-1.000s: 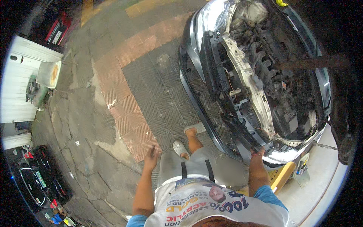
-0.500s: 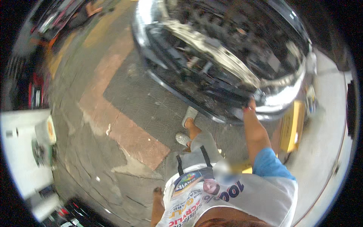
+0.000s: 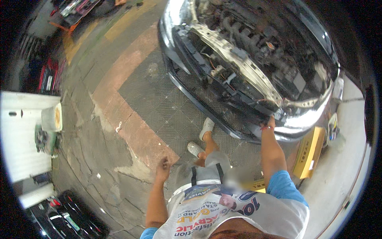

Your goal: The person uses a cordless drill to fasten screws into the front bumper of a white car, then aligns and fits the bumper onto the vehicle's front frame.

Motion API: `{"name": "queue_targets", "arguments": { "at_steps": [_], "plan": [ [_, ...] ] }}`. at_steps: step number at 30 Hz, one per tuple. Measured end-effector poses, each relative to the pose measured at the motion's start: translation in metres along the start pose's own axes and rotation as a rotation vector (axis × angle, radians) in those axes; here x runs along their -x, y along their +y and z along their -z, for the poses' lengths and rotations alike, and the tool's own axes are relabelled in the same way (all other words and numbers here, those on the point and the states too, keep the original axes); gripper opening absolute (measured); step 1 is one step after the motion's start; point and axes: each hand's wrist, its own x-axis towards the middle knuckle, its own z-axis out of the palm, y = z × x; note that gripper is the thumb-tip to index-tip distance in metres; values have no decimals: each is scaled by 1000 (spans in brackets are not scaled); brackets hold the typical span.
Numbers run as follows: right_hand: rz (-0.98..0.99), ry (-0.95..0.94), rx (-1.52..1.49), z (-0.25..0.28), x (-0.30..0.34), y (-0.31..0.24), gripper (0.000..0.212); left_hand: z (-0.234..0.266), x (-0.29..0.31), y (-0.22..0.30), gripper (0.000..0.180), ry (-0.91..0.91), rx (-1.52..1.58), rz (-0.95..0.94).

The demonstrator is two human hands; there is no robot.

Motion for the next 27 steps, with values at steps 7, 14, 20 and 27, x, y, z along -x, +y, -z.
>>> {"name": "queue_targets", "arguments": {
  "at_steps": [7,14,20,27],
  "plan": [
    [-2,66,234,19,-9,-7,44,-43,112,-178,56,-96,-116,452],
    [140,-89,22,59,-32,4,41,-24,112,-198,55,-212,-104,496],
    [-27,688,510,9,-13,-2,97,-22,-13,-111,58,-204,-193,48],
    [-57,735,736,28,-26,9,122,-137,-111,214,59,-487,-830,-878]
  ]
}}
